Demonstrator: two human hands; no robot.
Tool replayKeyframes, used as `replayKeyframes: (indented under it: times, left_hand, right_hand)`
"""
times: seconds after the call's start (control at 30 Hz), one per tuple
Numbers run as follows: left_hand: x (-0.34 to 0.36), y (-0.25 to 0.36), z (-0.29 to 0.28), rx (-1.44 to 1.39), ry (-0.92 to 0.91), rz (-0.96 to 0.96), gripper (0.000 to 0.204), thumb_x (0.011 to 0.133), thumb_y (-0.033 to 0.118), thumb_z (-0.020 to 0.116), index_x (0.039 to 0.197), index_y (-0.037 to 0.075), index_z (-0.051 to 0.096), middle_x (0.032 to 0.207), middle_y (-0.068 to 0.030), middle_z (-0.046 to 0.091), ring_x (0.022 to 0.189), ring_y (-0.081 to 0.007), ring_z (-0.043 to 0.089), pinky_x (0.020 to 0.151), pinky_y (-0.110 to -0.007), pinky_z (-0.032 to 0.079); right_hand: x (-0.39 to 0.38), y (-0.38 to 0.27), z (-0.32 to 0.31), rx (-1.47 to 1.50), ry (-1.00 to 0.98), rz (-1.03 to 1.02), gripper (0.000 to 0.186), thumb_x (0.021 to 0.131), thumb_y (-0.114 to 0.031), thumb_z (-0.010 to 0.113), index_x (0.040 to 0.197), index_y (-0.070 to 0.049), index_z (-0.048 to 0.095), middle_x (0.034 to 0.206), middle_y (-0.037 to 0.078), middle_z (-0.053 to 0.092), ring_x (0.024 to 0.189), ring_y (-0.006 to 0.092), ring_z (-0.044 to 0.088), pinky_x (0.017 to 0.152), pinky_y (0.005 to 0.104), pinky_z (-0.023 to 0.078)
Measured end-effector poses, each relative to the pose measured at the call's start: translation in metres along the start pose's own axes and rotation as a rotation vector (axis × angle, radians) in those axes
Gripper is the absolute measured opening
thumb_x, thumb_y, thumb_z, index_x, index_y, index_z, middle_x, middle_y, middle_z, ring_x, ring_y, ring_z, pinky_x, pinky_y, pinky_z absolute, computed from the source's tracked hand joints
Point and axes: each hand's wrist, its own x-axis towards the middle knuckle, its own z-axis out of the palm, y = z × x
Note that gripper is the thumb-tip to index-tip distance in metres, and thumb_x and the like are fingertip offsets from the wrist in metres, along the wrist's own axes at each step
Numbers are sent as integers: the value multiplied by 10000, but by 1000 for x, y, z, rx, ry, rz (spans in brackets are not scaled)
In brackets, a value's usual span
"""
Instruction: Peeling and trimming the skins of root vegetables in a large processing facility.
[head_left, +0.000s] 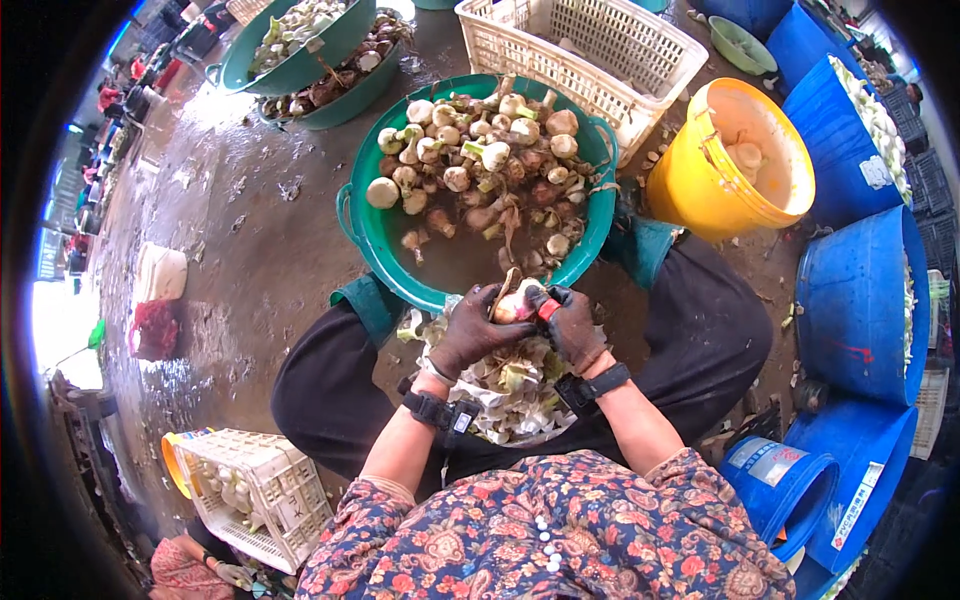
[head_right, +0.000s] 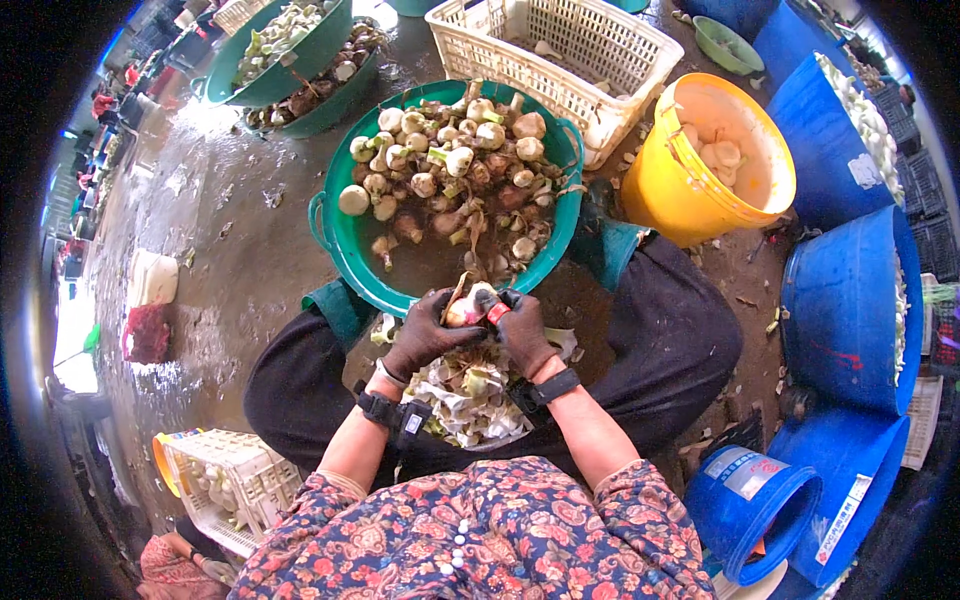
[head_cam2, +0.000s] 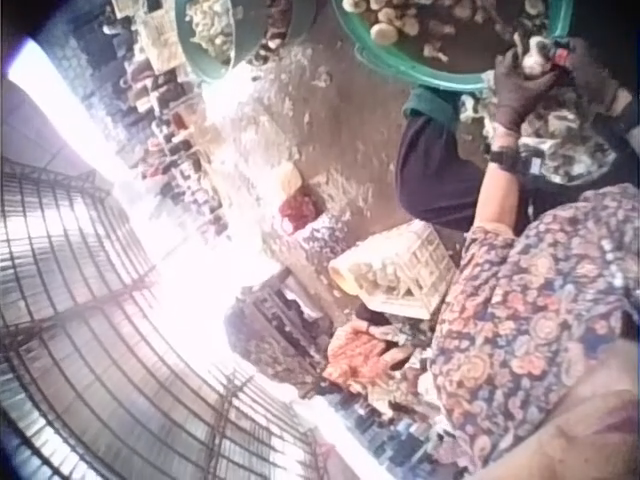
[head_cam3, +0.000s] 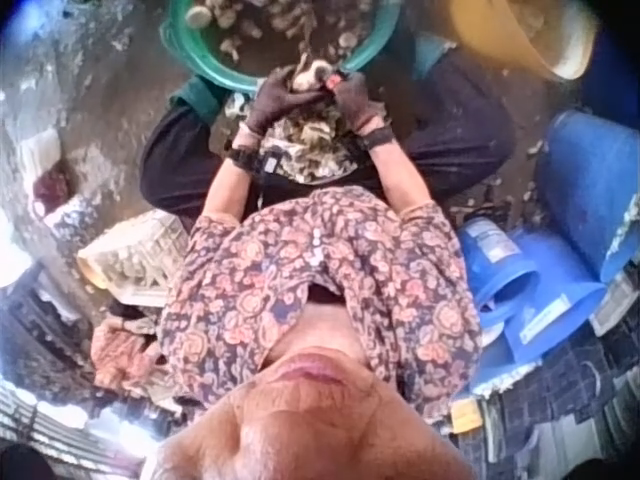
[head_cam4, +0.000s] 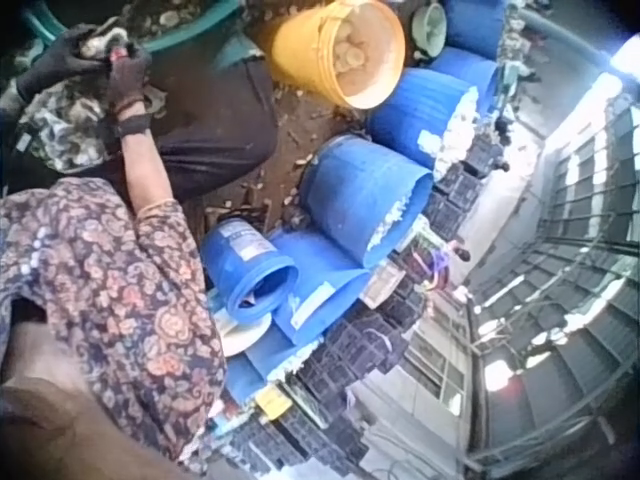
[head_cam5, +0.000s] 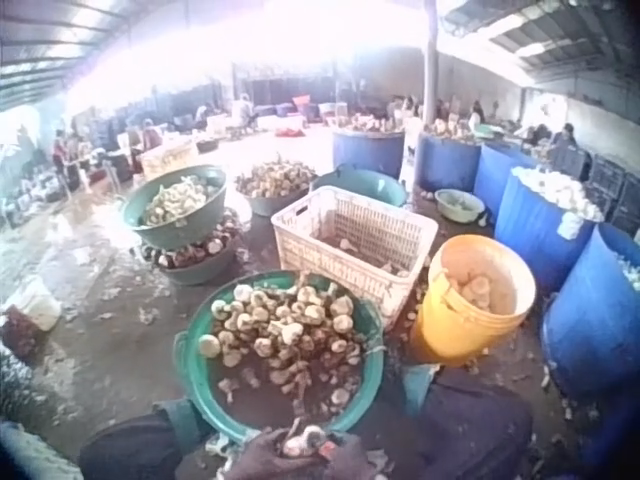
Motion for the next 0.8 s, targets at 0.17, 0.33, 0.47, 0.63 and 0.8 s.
replayKeyframes:
  times: [0.17,0.33,0.47,0.63,0.8]
  left_hand:
    - [-11,16,-13,-420,-162,-162,499,681,226,757,1075,-17,572,960,-84,635,846,-111,567,770,-274,465]
    - [-21,31,-12,-304,-62,-114,512,668,249,760,1066,-15,577,935,-92,638,835,-142,583,775,-289,461]
    - [-26,14,-13,-324,-138,-145,558,671,254,753,1122,-8,558,964,-82,629,858,-138,576,794,-280,453]
    - [-33,13,-9,-728,-235,-241,592,688,220,744,1186,-4,515,1060,-46,591,939,-119,545,845,-259,430]
    - [-42,23,8,-791,10,-263,596,699,161,742,1207,-1,477,1097,-52,572,966,-133,541,867,-271,423]
  right_hand:
    - [-21,-9,-4,299,-157,220,360,870,-372,558,1029,-51,598,919,-11,599,758,61,532,647,229,444]
    - [-23,-3,2,-114,-65,-14,305,847,-277,618,1014,-21,612,918,-1,610,787,68,552,675,237,461]
    - [-27,-14,2,-27,-117,58,267,834,-201,636,1004,4,614,901,22,621,757,89,571,657,238,473]
    - [-34,-17,-2,92,-192,101,295,840,-245,624,1017,-9,611,908,38,627,765,103,587,655,237,481]
    - [-41,-23,7,273,-114,278,469,883,-461,494,1102,-52,566,940,30,625,761,120,604,661,255,495]
